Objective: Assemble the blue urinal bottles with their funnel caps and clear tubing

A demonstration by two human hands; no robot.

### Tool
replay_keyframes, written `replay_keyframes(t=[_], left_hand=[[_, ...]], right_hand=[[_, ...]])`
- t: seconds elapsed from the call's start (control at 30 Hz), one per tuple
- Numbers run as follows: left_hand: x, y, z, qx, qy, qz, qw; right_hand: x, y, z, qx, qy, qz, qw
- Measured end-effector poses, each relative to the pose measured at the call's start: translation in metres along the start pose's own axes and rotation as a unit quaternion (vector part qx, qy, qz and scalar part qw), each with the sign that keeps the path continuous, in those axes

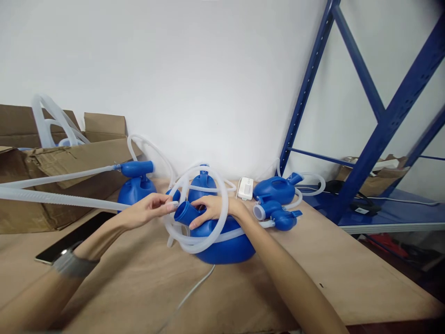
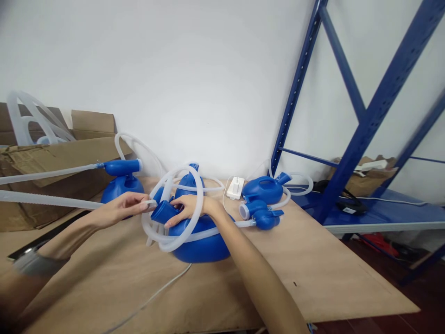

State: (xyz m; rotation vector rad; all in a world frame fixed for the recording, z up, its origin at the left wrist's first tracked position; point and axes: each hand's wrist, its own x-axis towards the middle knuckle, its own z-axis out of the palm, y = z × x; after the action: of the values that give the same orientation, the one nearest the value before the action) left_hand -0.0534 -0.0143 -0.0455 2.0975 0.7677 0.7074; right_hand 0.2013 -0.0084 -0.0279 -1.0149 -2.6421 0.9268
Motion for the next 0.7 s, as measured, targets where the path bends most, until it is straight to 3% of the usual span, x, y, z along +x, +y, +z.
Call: replay_keyframes(t=[0.07, 0.27, 0.43, 0.53, 0.63, 0.7], left_hand=[[-0.011, 0.004, -0.001, 0.069, 0.001, 0.002, 0.998], [-0.028, 0.006, -0.009, 0.224, 0.084, -0.016, 0.971], [-0.029, -0.015, -0.020, 0.276, 0.022, -0.053, 0.960], [-0.029, -0.028, -0.015, 0.350, -0.015, -0.080, 0.933], [-0.028, -0.040, -0.002, 0.397, -0.033, -0.081, 0.914], [-0.026, -0.048, 0.007, 0.390, -0.045, -0.047, 0.919]], right_hand=[[0.002, 0.003, 0.000, -0.017, 0.008, 0.002, 1.000], [0.003, 0.009, 0.003, -0.021, 0.049, 0.018, 0.998], [-0.017, -0.004, -0.013, 0.084, 0.205, -0.045, 0.974], [-0.056, -0.010, -0.031, 0.019, 0.293, 0.003, 0.956], [-0.119, -0.003, -0.039, -0.140, 0.229, 0.114, 0.957], [-0.167, 0.012, -0.032, -0.172, 0.202, 0.176, 0.948]])
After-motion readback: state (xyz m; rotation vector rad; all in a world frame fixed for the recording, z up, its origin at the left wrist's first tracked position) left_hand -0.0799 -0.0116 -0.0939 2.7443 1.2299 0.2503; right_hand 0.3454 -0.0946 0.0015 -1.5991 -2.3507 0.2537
